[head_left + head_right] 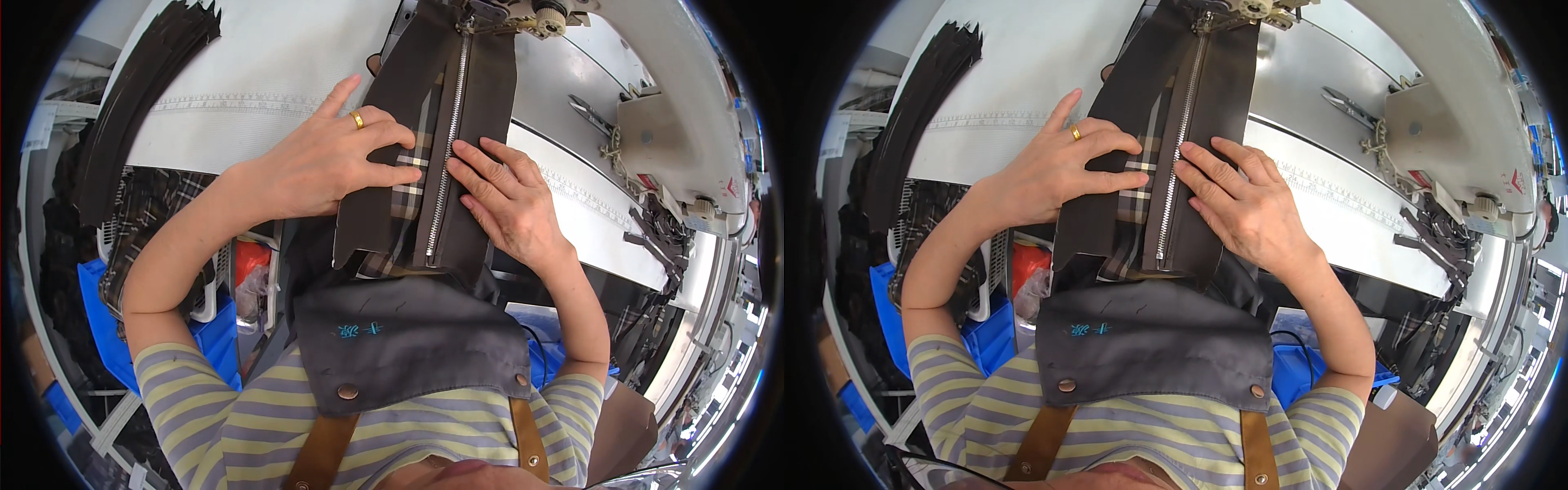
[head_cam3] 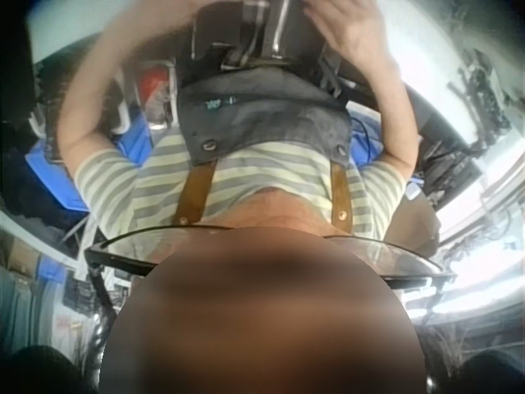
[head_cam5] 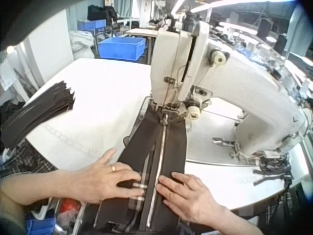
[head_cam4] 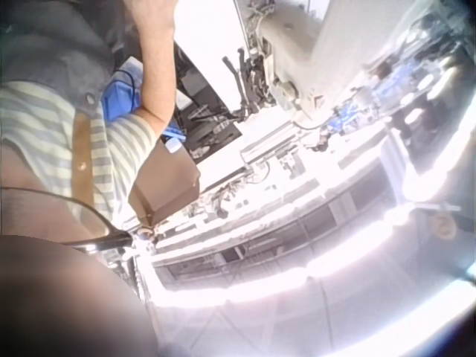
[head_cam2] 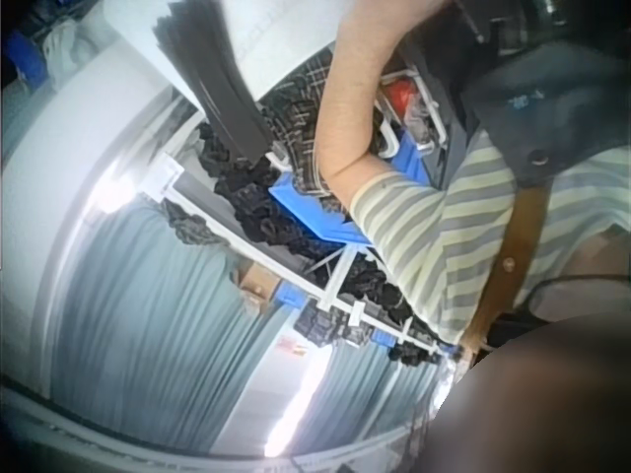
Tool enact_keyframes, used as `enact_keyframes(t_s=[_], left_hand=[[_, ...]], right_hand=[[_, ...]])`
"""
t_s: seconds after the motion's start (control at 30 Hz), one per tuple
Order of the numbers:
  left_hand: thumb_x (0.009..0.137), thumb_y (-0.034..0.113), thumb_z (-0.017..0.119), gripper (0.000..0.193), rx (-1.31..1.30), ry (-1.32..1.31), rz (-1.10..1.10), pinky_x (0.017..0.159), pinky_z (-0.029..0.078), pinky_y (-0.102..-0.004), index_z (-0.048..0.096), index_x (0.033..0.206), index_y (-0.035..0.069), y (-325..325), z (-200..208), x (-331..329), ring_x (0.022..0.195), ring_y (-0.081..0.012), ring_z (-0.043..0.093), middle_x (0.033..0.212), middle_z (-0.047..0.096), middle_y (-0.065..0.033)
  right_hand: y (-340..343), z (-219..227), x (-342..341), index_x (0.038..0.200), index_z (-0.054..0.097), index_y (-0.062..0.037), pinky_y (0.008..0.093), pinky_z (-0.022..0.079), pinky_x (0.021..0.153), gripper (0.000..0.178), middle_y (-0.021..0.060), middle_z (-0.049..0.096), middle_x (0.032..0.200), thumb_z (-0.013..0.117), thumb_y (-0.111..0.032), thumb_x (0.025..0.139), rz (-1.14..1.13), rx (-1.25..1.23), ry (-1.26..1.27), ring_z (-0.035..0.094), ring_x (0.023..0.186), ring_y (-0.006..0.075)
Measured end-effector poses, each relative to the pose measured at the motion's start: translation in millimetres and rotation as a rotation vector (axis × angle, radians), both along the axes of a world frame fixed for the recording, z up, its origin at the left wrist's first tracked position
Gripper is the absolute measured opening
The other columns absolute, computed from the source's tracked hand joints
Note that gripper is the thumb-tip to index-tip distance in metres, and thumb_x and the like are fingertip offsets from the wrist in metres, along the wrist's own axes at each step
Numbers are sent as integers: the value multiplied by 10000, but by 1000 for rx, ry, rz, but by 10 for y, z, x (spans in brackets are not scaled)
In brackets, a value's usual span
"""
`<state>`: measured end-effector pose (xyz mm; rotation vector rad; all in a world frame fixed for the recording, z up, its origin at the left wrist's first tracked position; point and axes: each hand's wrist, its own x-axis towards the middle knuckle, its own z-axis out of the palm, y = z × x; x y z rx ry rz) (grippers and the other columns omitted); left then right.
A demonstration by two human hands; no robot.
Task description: Sew and assemble zipper pockets onto plaid leather or fabric material using an industrial sewing machine.
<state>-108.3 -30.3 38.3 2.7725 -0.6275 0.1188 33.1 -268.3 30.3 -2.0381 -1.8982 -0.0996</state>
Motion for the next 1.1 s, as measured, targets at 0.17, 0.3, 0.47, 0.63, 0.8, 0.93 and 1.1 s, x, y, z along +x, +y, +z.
enact_keyframes(t_s=[0.17, 0.3, 0.47, 0.63, 0.8, 0.93, 1.1], left_hand=[[674, 189, 705, 530, 16, 4, -12, 1090, 153, -623, 616, 1191, 263, 20, 2, 11, 1132, -242, 513, 1200, 528, -19], [625, 179, 729, 548, -13, -7, -10, 1088, 151, -628, 624, 1159, 246, 16, 3, 14, 1131, -235, 514, 1190, 532, -16], [565, 104, 738, 596, 13, 18, -14, 1089, 155, -629, 626, 1141, 212, 27, 55, -9, 1127, -224, 523, 1187, 535, -11], [515, 15, 736, 675, 13, 25, -109, 1103, 180, -591, 603, 1166, 133, 43, 133, -17, 1112, -210, 538, 1186, 537, -15], [541, -19, 716, 719, 92, 69, -79, 1079, 232, -588, 558, 1226, 132, -34, 138, -30, 1085, -228, 533, 1269, 514, -27], [586, -46, 678, 691, 96, 45, -93, 1065, 252, -592, 553, 1240, 139, -43, 103, -32, 1064, -238, 526, 1326, 493, -34], [623, -45, 656, 624, 94, 20, -84, 1060, 258, -594, 576, 1216, 132, -40, 60, -46, 1075, -226, 526, 1314, 509, -32]], right_hand=[[46, -7, -71, 1184, 627, -116, 393, 455, 897, 426, 47, 561, 1276, 681, -121, 761, -2, 14, -10, 534, 1103, 286], [87, -23, -120, 1194, 619, -122, 398, 444, 907, 464, 56, 549, 1275, 677, -91, 735, -2, 14, -17, 524, 1110, 283], [41, -11, -114, 1197, 617, -122, 415, 435, 930, 492, 60, 544, 1283, 666, -60, 712, -8, -2, 1, 511, 1126, 288], [19, -22, -116, 1202, 616, -129, 431, 432, 944, 504, 54, 537, 1298, 659, -45, 707, -19, -7, 15, 510, 1130, 290], [20, -27, -135, 1208, 617, -145, 455, 436, 952, 510, 42, 529, 1316, 645, -36, 711, -22, 13, 7, 509, 1139, 293], [11, -21, -168, 1215, 616, -163, 476, 431, 966, 523, 40, 523, 1327, 629, -35, 708, -21, -34, -17, 504, 1151, 293], [16, -45, -221, 1233, 608, -182, 499, 413, 982, 549, 52, 507, 1340, 610, -33, 704, -32, -52, 9, 490, 1173, 294]])
